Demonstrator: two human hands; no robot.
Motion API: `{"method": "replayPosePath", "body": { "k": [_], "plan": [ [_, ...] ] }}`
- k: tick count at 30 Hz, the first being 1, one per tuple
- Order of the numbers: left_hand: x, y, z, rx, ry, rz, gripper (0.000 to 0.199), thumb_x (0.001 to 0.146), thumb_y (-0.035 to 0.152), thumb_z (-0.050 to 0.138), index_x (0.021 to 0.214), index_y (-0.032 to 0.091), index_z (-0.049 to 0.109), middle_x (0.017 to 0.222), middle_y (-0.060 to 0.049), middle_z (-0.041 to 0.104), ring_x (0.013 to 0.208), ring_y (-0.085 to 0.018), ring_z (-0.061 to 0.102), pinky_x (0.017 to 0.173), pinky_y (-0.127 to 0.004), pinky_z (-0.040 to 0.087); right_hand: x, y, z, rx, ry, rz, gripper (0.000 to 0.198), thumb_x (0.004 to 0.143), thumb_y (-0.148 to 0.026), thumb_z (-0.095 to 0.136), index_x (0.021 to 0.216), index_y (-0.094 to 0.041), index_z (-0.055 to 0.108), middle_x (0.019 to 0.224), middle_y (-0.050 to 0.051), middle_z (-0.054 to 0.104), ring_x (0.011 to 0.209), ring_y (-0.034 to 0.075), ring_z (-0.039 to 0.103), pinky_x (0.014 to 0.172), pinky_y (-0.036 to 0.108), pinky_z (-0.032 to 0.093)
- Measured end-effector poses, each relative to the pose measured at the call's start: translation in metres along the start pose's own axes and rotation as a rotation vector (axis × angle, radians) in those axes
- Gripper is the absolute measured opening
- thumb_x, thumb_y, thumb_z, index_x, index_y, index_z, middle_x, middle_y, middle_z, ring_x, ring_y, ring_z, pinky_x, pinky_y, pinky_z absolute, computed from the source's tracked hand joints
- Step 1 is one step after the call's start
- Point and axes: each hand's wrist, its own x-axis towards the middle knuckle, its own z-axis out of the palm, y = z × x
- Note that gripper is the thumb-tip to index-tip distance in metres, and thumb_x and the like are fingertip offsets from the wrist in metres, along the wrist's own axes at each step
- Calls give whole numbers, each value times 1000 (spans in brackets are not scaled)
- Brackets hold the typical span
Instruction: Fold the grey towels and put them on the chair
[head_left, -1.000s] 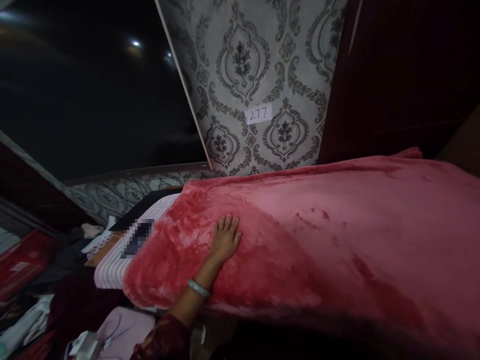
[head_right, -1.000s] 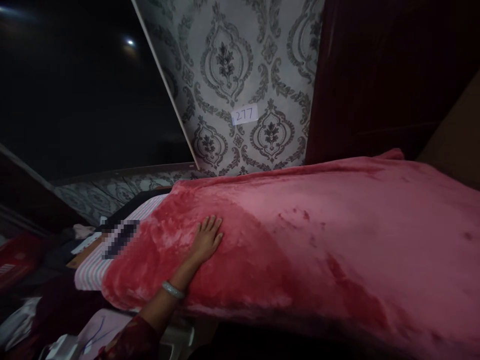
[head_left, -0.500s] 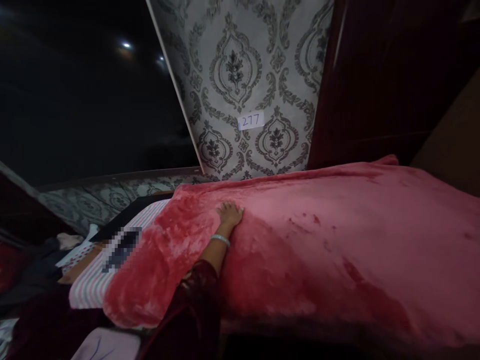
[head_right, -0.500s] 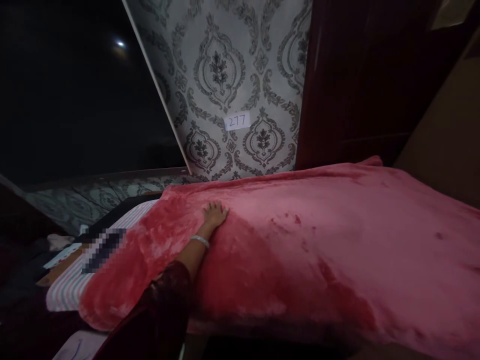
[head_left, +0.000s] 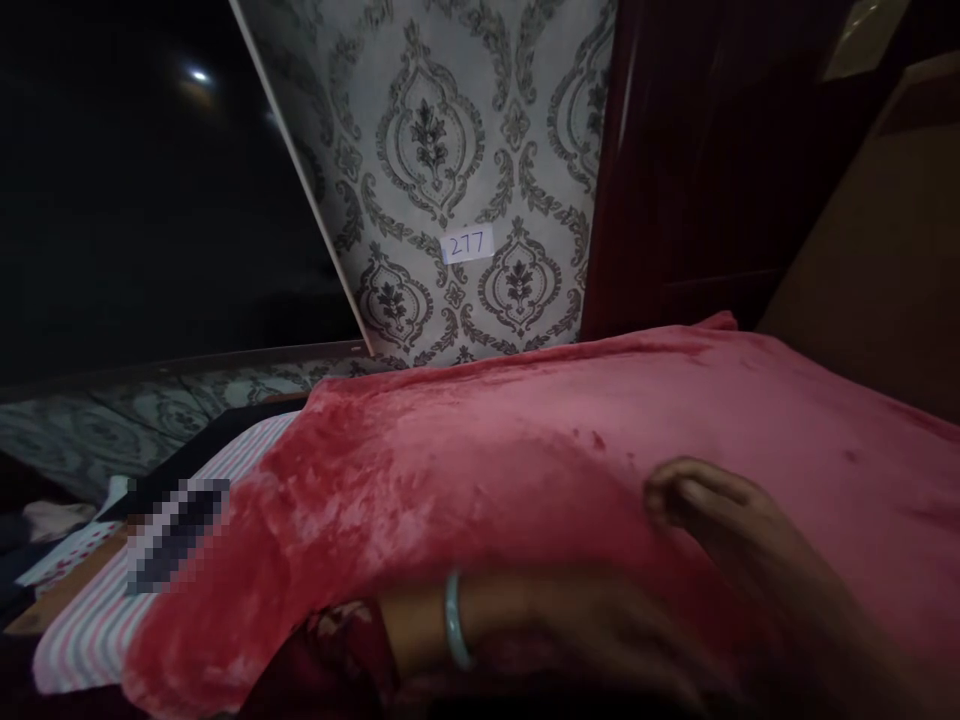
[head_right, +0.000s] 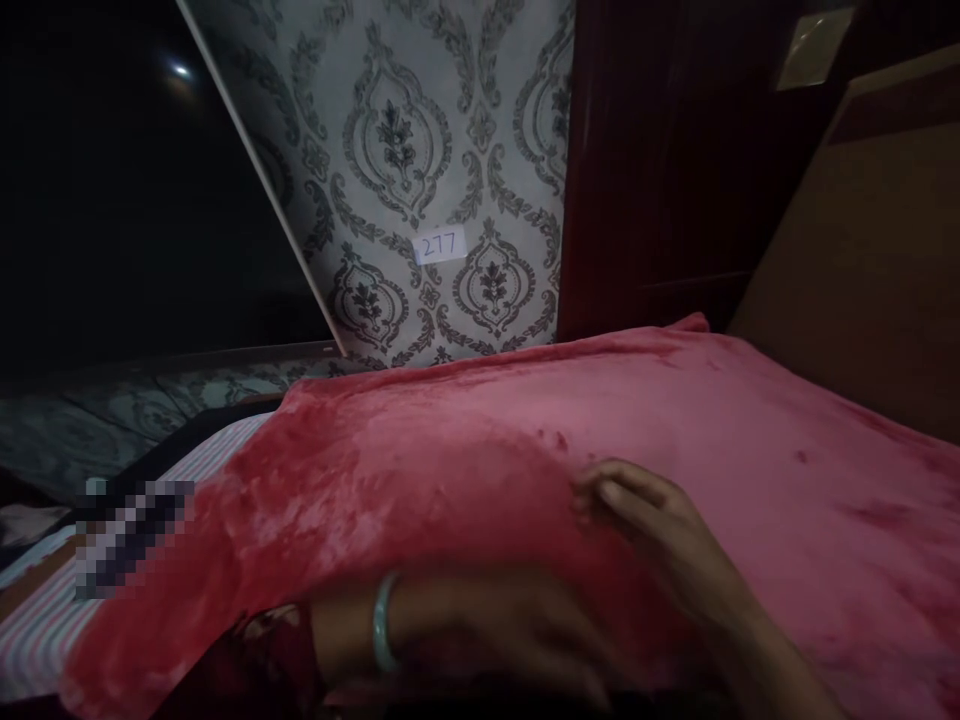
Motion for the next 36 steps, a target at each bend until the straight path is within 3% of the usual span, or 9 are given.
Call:
{"method": "replayPosePath", "body": {
  "k": [4,7,10,15,18,22,29,33,36],
  "plan": [
    [23,-60,-90,73,279,-119,45,99,36,34,125,22,69,119,-10,73,116,-24,65,106,-42,50,62,29,30,-232,-61,-108,35,85,-50,61,100,-20,72,101,10,74,91,25,69,86,42,58],
    [29,-109,-129,394,411,-553,47,94,25,42,135,9,59,139,-22,59,134,-32,52,116,-53,37,103,58,65,-569,-153,-261,44,87,-33,51,124,-16,67,127,15,68,117,28,63,104,48,49],
    [22,-145,-132,645,307,-790,54,98,36,43,146,12,49,156,-21,42,147,-35,35,119,-59,28,128,79,101,-890,-289,-349,57,89,-26,50,143,-9,54,148,21,50,138,32,47,117,53,35],
    [17,-165,-124,740,165,-792,58,102,45,30,154,22,40,163,-14,32,152,-35,24,119,-59,25,161,98,123,-1035,-400,-357,61,92,-43,59,147,-18,51,156,14,42,145,34,35,119,58,26],
    [21,-165,-127,746,163,-795,59,102,46,29,154,23,40,163,-14,32,152,-35,25,119,-60,26,188,104,87,-1110,-337,-278,54,97,-49,53,147,-28,51,158,6,41,147,29,33,120,52,23],
    [25,-165,-130,745,163,-794,59,102,45,27,154,22,40,163,-13,33,152,-34,26,118,-60,26,204,103,-18,-1270,-57,24,51,101,-43,42,148,-25,50,161,9,36,147,29,32,118,52,24],
    [26,-167,-130,757,156,-797,59,101,44,29,154,21,40,163,-14,33,151,-35,27,117,-61,27,116,108,-200,-1399,533,622,61,102,-43,24,153,-13,40,162,19,30,145,39,32,110,63,30],
    [27,-164,-131,752,159,-797,60,101,45,29,155,20,40,163,-15,34,151,-35,28,117,-59,28,75,107,-237,-1453,627,726,59,101,-44,27,144,-10,50,155,20,40,141,38,36,111,60,30],
    [27,-161,-130,740,180,-785,59,101,45,30,154,20,41,162,-15,35,150,-35,29,117,-60,28,72,95,-222,-1455,644,745,56,101,-39,28,139,-7,54,147,25,47,137,40,41,107,62,33]
  ]
}}
